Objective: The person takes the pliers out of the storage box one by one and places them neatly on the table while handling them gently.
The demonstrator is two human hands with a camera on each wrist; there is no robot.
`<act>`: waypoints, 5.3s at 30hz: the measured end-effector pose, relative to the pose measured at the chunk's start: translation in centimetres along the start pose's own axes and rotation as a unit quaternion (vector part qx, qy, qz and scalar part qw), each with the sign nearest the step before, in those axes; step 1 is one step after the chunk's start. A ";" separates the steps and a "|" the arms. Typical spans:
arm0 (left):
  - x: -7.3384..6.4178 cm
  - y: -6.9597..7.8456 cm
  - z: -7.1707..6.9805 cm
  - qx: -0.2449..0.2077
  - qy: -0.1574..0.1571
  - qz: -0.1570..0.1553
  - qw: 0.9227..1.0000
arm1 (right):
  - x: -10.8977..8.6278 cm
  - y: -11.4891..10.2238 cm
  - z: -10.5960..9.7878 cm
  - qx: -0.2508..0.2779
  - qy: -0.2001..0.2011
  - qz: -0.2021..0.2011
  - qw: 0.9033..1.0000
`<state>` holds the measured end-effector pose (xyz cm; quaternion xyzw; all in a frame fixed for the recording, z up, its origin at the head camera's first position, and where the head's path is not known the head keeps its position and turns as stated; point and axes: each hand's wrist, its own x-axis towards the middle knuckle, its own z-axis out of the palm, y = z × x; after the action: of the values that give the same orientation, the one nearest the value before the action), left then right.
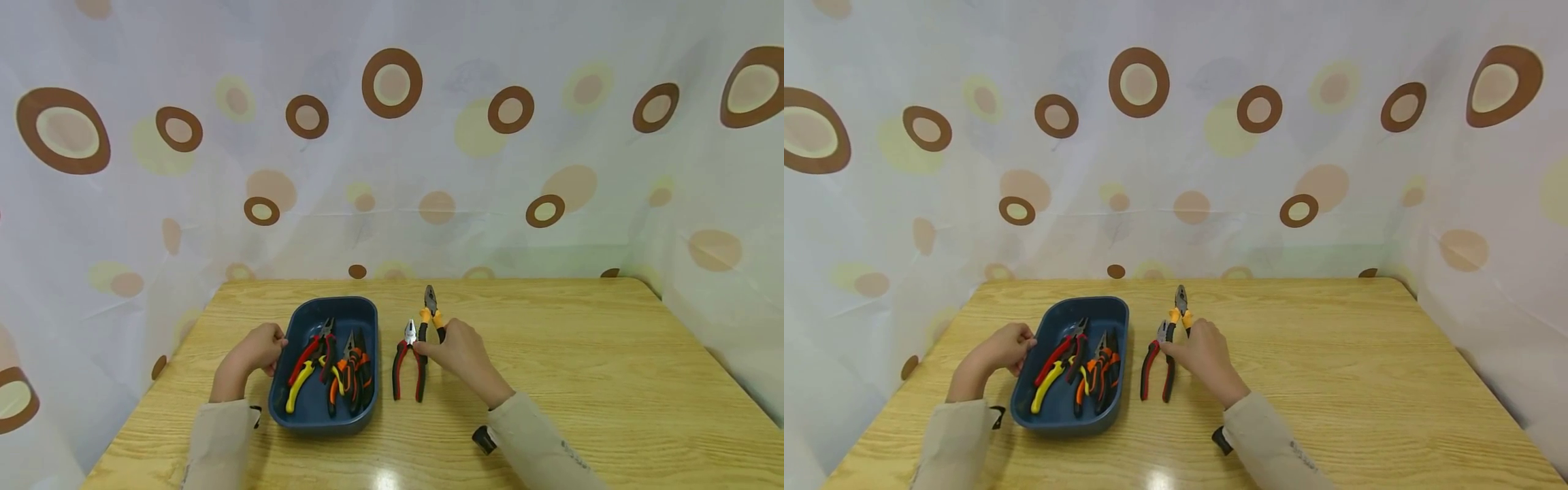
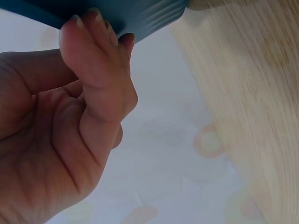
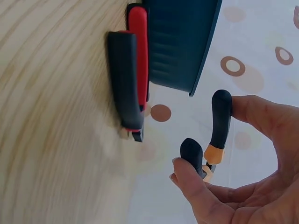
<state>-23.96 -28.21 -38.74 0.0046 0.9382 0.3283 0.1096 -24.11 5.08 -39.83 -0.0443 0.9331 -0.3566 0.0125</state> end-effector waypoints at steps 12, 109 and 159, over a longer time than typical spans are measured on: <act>-0.1 0.2 0.0 0.005 0.000 -0.002 1.000 | -0.1 2.1 -0.1 -0.028 -0.025 0.023 0.999; -0.6 -0.4 -0.3 0.019 0.005 -0.002 1.000 | -1.3 1.3 1.5 -0.167 -0.089 0.003 0.982; -0.3 -0.2 -0.2 0.009 0.003 -0.006 1.000 | -1.1 -8.7 4.7 0.021 -0.024 -0.145 0.989</act>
<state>-23.69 -28.56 -38.64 -0.0013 0.9414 0.3194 0.1085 -22.16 -4.45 -37.54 -0.1876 0.9084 -0.3734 -0.0159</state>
